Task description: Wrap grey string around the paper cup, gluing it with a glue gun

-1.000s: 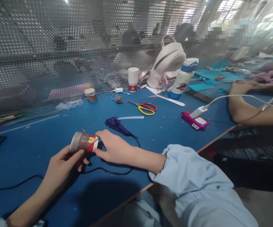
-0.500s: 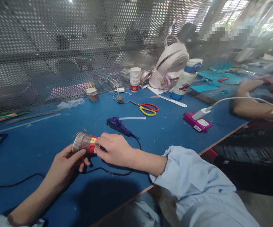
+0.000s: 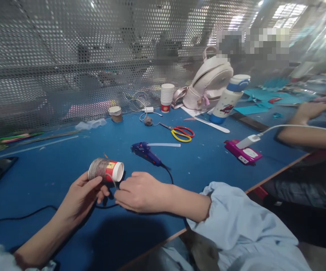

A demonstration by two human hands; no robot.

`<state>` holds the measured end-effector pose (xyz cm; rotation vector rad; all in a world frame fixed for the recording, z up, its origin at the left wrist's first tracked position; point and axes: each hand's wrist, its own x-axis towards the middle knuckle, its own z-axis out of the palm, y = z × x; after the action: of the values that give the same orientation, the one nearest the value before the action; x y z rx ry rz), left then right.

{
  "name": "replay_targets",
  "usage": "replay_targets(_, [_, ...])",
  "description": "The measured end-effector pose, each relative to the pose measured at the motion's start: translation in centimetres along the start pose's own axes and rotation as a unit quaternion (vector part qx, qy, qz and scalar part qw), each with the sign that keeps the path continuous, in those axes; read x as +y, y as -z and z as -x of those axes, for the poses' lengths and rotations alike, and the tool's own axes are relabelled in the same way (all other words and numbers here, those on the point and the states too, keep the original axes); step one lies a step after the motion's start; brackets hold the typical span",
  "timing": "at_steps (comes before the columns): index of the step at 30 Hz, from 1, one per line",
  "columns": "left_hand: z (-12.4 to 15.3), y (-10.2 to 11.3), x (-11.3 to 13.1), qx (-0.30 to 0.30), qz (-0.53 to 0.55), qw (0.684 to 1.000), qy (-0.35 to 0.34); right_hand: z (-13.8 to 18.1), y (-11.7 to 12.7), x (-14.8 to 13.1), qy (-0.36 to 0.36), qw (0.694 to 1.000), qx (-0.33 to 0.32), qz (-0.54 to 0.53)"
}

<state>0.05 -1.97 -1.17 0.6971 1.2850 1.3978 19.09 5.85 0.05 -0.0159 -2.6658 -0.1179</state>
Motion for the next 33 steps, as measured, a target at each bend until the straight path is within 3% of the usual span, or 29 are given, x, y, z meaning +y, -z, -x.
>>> replay_targets(3, [0.0, 0.0, 0.0, 0.007, 0.009, 1.000, -0.003, 0.8, 1.2, 0.7, -0.005, 1.000, -0.007, -0.020])
replay_targets(10, [-0.3, -0.3, -0.2, 0.023, 0.000, 1.000, 0.001, 1.6, 2.1, 2.9, -0.178, 0.977, 0.059, -0.104])
replay_targets(13, [-0.2, -0.4, -0.5, 0.022, -0.036, 0.999, -0.018, 0.1, 0.9, 2.4, -0.161, 0.978, 0.079, -0.109])
replay_targets(20, [0.1, -0.1, -1.1, 0.007, -0.124, 0.992, -0.039, -2.0, -1.4, 1.4, -0.148, 0.986, 0.070, -0.010])
replay_targets(33, [0.4, -0.3, -0.7, -0.032, -0.211, 0.976, -0.034, -1.9, -1.4, 1.6, -0.121, 0.990, 0.059, 0.037])
